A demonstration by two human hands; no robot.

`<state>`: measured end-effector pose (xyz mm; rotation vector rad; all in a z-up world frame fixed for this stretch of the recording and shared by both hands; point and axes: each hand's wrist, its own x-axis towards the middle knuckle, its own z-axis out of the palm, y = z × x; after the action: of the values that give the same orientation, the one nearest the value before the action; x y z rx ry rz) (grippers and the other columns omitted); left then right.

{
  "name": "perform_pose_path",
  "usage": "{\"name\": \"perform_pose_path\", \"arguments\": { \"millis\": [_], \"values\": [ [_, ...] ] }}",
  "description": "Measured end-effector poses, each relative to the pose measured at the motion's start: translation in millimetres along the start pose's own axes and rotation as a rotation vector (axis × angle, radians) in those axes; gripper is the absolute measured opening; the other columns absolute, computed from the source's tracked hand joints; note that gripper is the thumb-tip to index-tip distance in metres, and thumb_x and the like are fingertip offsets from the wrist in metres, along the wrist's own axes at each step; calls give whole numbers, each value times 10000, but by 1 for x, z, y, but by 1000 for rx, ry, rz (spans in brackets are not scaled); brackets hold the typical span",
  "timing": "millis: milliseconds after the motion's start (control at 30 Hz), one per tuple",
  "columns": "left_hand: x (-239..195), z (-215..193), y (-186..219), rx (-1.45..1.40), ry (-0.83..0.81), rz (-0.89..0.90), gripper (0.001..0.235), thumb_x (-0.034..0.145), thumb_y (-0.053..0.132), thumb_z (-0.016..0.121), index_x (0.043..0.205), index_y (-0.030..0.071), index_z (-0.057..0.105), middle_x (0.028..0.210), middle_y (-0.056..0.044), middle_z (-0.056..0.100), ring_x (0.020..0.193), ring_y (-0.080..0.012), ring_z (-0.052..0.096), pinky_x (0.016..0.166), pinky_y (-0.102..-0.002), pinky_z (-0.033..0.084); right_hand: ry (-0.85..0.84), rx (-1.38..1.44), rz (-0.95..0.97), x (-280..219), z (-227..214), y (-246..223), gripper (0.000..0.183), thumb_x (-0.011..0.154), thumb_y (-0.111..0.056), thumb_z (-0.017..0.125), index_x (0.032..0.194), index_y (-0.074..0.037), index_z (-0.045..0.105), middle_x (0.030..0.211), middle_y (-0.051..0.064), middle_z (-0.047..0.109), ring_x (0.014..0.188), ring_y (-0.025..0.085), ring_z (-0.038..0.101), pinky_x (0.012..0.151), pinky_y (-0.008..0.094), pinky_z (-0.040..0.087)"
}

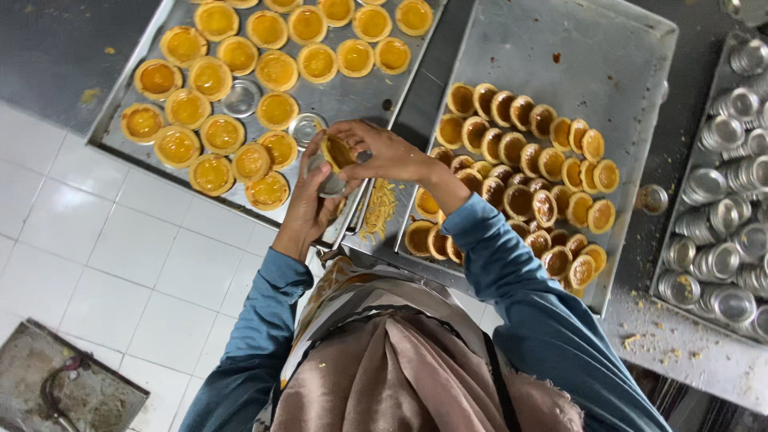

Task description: The person places small baked tarts into metal tins and then stacks them onto a tray.

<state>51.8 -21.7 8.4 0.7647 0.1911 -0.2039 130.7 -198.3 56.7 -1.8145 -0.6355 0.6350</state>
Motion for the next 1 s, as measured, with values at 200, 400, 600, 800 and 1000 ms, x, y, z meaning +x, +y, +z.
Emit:
{"name": "perform_pose_path", "arguments": {
  "millis": [200, 400, 600, 800, 1000],
  "values": [
    [-5, 36, 16, 109, 141, -69, 603, 921, 291, 771, 1450, 201, 496, 1393, -199, 613, 1110, -263, 714, 965, -480, 641, 40, 149, -76, -11, 4, 0, 912, 795, -385, 920, 1490, -34, 446, 1402, 359, 543, 1319, 438, 566, 1129, 436, 495],
    [9, -20, 2, 1, 30, -110, 626, 950, 302, 697, 1527, 339, 457, 1596, -169, 489, 1382, -450, 574, 1147, -652, 505, 141, 548, -247, -11, 4, 19, 679, 878, -291, 944, 1434, -148, 581, 1277, 160, 676, 1214, 274, 646, 1058, 410, 545],
    [-3, -16, 5, -313, 1, -235, 444, 799, 181, 716, 1242, 151, 707, 1373, -224, 633, 1418, -426, 553, 1118, -654, 487, 266, 191, -303, -110, -107, 42, 386, 1013, -129, 522, 1389, -124, 430, 924, 8, 430, 795, 106, 422, 755, 267, 414],
    [-14, -19, -3, -197, 30, -242, 434, 858, 329, 765, 1264, 208, 676, 1289, -186, 691, 1130, -468, 666, 972, -611, 562, 821, -310, 473, -269, -218, 66, 411, 920, -111, 740, 1300, -124, 584, 1293, 120, 565, 1004, 253, 635, 659, 323, 572],
    [-21, -16, -6, -155, 85, -229, 446, 866, 319, 756, 1289, 219, 652, 1282, -168, 694, 1108, -440, 680, 951, -631, 564, 609, -399, 809, -313, -236, 91, 675, 879, -280, 677, 1504, -150, 457, 1439, 208, 433, 1296, 384, 464, 988, 510, 448]
  ]
}}
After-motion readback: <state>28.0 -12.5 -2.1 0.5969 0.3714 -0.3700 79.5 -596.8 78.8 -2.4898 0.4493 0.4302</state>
